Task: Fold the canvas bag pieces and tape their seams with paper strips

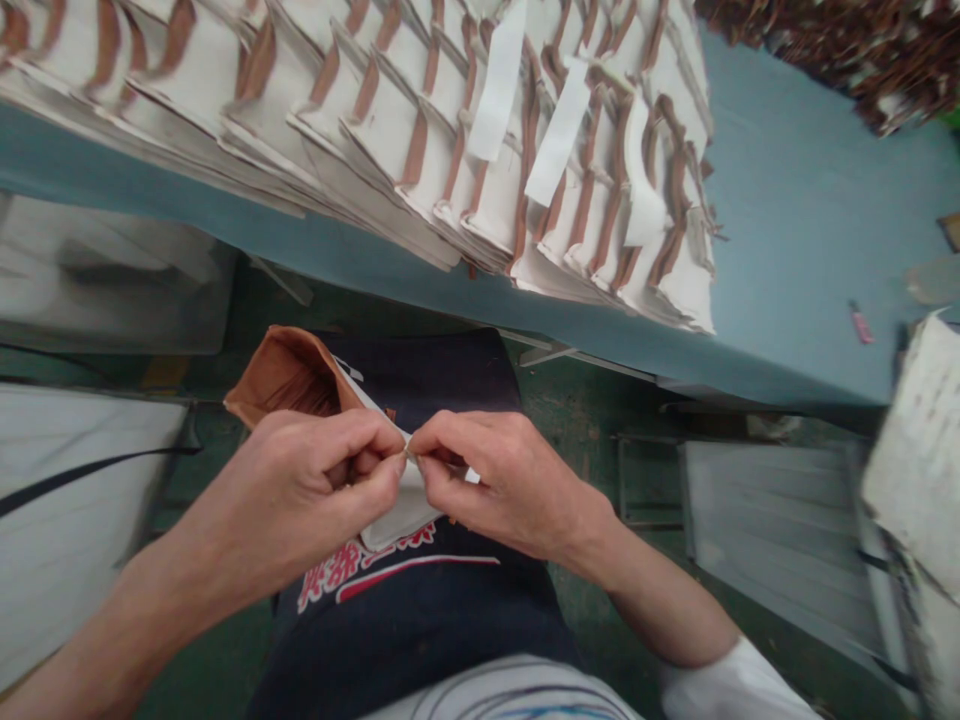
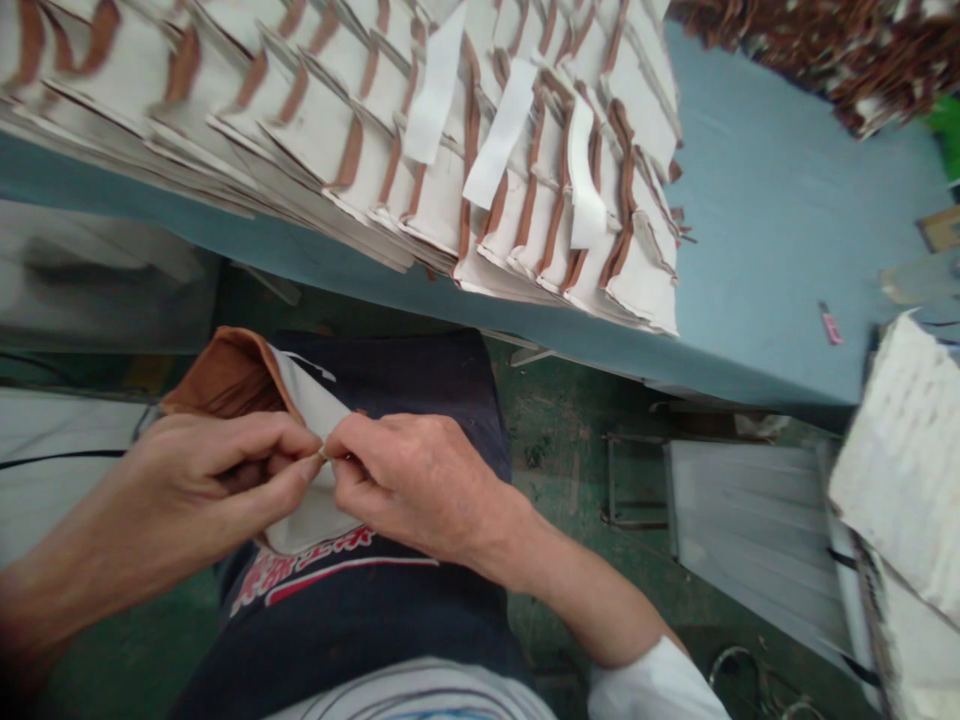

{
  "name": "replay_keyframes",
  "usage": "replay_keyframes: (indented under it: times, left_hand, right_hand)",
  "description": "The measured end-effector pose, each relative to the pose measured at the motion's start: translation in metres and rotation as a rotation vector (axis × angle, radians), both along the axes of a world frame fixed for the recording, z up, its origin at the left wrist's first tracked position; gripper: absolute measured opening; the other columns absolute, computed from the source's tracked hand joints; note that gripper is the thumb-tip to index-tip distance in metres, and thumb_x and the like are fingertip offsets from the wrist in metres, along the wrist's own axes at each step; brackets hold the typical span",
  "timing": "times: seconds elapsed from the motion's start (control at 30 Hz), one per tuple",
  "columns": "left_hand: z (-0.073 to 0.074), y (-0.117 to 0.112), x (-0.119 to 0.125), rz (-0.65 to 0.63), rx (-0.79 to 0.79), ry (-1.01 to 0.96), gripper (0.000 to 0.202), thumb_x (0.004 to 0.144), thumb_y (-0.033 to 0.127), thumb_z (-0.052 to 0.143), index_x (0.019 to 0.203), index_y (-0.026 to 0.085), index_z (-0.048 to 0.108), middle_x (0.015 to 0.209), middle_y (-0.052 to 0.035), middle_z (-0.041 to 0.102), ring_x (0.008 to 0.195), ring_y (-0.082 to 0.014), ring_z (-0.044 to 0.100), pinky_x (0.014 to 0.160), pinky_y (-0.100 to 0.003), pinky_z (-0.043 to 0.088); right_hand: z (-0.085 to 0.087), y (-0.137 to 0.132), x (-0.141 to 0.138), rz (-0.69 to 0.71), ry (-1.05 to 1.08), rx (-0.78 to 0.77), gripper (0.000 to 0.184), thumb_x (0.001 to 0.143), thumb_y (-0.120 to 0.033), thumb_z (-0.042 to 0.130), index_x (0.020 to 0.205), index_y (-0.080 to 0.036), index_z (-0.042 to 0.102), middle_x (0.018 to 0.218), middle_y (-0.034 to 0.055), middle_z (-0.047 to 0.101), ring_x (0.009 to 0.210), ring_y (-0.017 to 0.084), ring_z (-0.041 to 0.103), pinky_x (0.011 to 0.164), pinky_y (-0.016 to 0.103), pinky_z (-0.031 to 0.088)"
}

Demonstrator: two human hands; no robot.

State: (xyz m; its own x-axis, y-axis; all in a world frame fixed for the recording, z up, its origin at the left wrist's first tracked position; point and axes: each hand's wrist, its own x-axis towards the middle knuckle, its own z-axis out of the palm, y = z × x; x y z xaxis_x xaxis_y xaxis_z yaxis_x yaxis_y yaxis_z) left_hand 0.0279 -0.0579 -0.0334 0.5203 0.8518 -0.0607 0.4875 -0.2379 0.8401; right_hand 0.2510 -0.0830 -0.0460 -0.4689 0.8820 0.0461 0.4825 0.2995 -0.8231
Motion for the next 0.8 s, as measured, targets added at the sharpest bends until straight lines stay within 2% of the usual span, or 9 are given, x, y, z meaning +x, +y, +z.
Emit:
replay_keyframes:
  times: [0.13,0.3,0.4,0.6,0.8]
  left_hand:
    - [-0.006,-0.003,-0.005,-0.038,-0.135,-0.037,0.029,0.095,0.027,0.057,0.069,0.022,0.069,0.052,0.0073,0.058,0.045,-0.0087,0.051,0.046,-0.020,0.034]
    - [-0.016,-0.006,-0.007,0.029,-0.356,-0.157,0.025,0.095,0.028,0.060,0.073,0.021,0.069,0.055,0.0079,0.059,0.046,-0.0084,0.052,0.045,-0.018,0.036]
    - [-0.015,-0.006,-0.005,0.090,-0.407,-0.213,0.022,0.089,0.028,0.064,0.069,0.020,0.068,0.054,0.0084,0.055,0.046,-0.0073,0.044,0.042,-0.016,0.032]
    - [-0.003,0.001,0.004,0.152,-0.531,-0.225,0.023,0.080,0.037,0.065,0.064,0.020,0.065,0.055,0.0061,0.053,0.046,-0.0095,0.046,0.041,-0.018,0.040]
    - [-0.006,-0.004,0.005,0.158,-0.505,-0.252,0.023,0.081,0.035,0.067,0.062,0.021,0.065,0.054,0.0063,0.053,0.047,-0.0082,0.042,0.041,-0.016,0.031]
  right_hand:
    - [-0.001,0.001,0.000,0.038,-0.012,0.006,0.016,0.098,-0.014,0.059,0.090,-0.022,0.069,0.074,-0.0022,0.069,0.065,0.012,0.060,0.067,0.025,0.043]
    - [-0.008,0.004,-0.004,-0.001,0.157,-0.051,0.016,0.090,-0.013,0.059,0.089,-0.020,0.072,0.071,-0.0044,0.065,0.061,0.009,0.058,0.063,0.022,0.043]
    - [-0.012,0.005,-0.006,-0.032,0.251,-0.121,0.012,0.087,-0.015,0.061,0.087,-0.020,0.073,0.070,-0.0051,0.064,0.059,0.008,0.056,0.060,0.021,0.044]
    - [-0.020,0.003,-0.009,-0.085,0.382,-0.251,0.010,0.088,-0.015,0.064,0.088,-0.019,0.073,0.070,-0.0057,0.066,0.058,0.008,0.053,0.058,0.020,0.043]
    - [-0.020,0.002,-0.005,-0.060,0.448,-0.346,0.005,0.092,-0.021,0.068,0.087,-0.020,0.069,0.071,-0.0048,0.066,0.059,0.009,0.055,0.059,0.021,0.047]
